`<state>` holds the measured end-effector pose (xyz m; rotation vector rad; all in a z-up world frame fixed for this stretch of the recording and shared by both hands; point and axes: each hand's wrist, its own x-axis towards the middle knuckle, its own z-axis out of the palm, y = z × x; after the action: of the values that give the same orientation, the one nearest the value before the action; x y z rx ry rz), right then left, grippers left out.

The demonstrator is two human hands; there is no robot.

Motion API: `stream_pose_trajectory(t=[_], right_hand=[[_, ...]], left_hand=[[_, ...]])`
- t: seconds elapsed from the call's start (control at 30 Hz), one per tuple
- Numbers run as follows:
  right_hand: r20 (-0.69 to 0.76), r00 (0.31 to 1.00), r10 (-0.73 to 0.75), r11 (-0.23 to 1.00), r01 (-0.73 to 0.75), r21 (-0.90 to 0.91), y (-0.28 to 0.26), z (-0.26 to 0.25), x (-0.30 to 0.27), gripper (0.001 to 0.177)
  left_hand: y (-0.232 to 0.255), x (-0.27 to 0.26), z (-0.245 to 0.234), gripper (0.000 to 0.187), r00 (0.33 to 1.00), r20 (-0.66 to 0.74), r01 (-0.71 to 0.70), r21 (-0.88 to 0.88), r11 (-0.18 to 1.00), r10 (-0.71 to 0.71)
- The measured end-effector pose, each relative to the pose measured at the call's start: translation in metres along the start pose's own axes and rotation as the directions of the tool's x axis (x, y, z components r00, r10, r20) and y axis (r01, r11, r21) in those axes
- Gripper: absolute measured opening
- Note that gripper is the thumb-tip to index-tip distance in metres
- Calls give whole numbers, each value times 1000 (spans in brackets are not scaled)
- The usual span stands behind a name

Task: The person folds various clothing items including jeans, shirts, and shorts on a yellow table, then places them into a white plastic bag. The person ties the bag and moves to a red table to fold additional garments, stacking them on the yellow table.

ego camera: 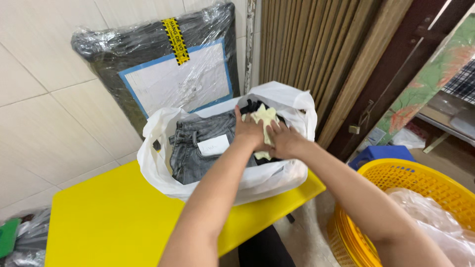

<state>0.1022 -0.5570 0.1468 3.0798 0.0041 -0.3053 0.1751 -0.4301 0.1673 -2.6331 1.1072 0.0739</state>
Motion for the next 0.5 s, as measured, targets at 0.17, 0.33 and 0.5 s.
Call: stream_pose_trajectory(t=[0.17, 0.33, 0.5], right_hand=[[-476, 876, -78, 864, 298, 405, 33, -39, -60, 63], [-654, 688, 315, 855, 92, 510, 46, -25, -101, 77], [-410, 794, 450, 715, -45, 698, 60, 5, -91, 102]], left_hand=[[-30, -65, -2, 85, 902, -431, -197, -326, 925, 40], [-59, -154, 29, 74, 783, -613, -181, -383, 906, -102], [-102, -214, 73, 94, 531, -665, 87, -573, 815, -525]])
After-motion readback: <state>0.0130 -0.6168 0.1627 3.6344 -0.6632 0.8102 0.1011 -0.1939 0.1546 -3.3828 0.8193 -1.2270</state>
